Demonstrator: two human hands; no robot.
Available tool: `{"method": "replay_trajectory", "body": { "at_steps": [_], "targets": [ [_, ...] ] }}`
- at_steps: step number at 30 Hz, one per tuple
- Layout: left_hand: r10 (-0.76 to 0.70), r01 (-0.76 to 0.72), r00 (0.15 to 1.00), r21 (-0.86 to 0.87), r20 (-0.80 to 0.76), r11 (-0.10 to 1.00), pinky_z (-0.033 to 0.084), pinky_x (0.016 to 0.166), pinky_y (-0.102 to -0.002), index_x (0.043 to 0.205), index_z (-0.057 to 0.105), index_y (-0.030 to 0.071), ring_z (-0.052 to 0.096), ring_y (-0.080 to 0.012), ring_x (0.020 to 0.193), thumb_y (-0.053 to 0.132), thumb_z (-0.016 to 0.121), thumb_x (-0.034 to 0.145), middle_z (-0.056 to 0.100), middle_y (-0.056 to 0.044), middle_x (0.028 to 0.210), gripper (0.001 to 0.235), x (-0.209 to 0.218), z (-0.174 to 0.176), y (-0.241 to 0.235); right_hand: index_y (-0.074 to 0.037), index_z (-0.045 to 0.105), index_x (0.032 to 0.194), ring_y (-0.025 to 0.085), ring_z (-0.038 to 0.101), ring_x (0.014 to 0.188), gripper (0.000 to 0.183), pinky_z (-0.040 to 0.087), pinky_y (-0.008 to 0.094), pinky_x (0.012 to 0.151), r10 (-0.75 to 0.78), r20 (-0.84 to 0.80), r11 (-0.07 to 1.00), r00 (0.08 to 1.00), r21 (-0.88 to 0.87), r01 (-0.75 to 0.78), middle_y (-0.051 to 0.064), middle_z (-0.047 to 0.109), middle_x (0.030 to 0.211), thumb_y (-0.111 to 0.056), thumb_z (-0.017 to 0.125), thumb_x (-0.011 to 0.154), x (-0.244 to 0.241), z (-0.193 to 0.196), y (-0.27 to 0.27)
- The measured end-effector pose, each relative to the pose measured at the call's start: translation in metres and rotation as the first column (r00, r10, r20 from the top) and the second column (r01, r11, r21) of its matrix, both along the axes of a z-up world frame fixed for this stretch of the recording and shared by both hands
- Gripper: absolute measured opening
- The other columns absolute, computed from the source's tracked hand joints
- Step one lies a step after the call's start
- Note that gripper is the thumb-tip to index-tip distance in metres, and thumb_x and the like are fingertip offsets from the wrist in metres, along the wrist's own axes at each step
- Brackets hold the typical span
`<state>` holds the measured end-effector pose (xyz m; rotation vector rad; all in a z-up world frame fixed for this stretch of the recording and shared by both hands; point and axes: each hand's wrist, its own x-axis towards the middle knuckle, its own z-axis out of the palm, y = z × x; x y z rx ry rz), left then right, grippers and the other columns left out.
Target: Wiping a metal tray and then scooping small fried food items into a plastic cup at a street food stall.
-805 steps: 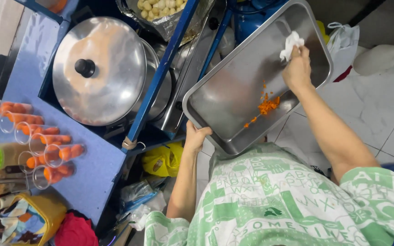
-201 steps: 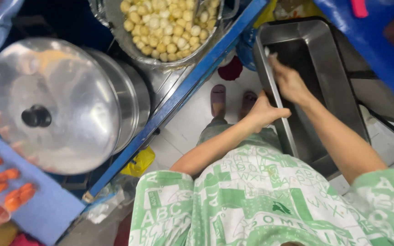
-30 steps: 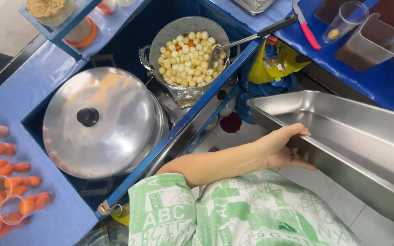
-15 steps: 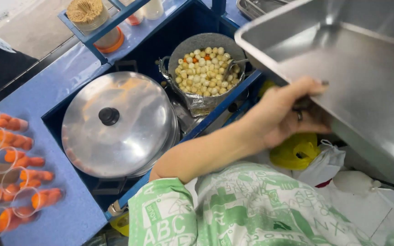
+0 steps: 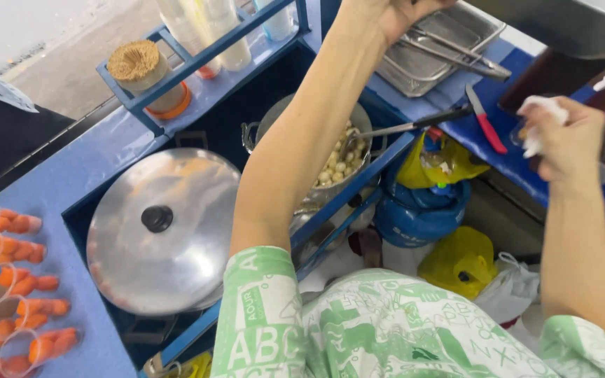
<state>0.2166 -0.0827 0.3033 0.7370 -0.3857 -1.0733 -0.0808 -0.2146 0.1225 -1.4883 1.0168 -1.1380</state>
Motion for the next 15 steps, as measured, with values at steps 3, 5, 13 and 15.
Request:
{"method": "replay_trajectory", "body": {
  "at_steps": [3, 5, 13, 15],
  "targets": [
    [0.052, -0.05, 0.999, 0.077, -0.018, 0.996, 0.063, 0.075, -0.057, 0.115, 0.053, -0.002, 0.059, -0.04, 0.103, 0.013, 0.066, 0.072, 0.057, -0.024, 0.113, 0.047, 0.024, -0.003, -0.045, -0.011, 0.075, 0.111, 0.003, 0.056, 0.067, 0.013, 0.043, 0.019, 0.057, 0.126, -0.138, 0.98, 0.982, -0.137, -0.145, 0.0, 0.068, 0.087, -0.01, 0.068, 0.1, 0.037, 0.012, 0.0],
    [0.079, -0.074, 0.996, 0.132, -0.033, 0.988, 0.063, 0.075, -0.055, 0.116, 0.052, -0.001, 0.058, -0.0386, 0.103, 0.016, 0.066, 0.068, 0.056, -0.023, 0.113, 0.053, 0.035, -0.004, -0.076, -0.003, 0.066, 0.127, 0.014, 0.057, 0.053, 0.037, 0.044, 0.025, 0.038, 0.271, -0.021, 0.961, 0.962, 0.056, -0.27, 0.014, 0.064, 0.074, 0.006, 0.051, 0.095, 0.058, 0.035, 0.008],
    [0.224, -0.158, 0.966, 0.394, -0.128, 0.906, 0.061, 0.076, -0.048, 0.123, 0.047, 0.003, 0.057, -0.033, 0.103, 0.027, 0.067, 0.056, 0.054, -0.02, 0.114, 0.074, 0.095, -0.057, -0.182, -0.019, 0.053, 0.145, 0.004, 0.078, 0.069, 0.118, 0.035, 0.013, 0.038, 0.031, 0.25, 0.919, 0.968, 0.374, -0.126, -0.002, 0.076, 0.1, -0.086, 0.046, 0.048, 0.134, 0.129, -0.086],
    [0.257, -0.175, 0.956, 0.43, -0.141, 0.886, 0.061, 0.076, -0.047, 0.124, 0.046, 0.003, 0.057, -0.0323, 0.103, 0.028, 0.067, 0.054, 0.054, -0.02, 0.114, 0.077, 0.104, -0.067, -0.194, -0.024, 0.051, 0.146, -0.002, 0.078, 0.071, 0.14, 0.033, 0.014, 0.04, -0.008, 0.136, 0.919, 0.991, 0.391, -0.047, -0.009, 0.075, 0.115, -0.096, 0.042, 0.026, 0.154, 0.137, -0.114]
  ]
}}
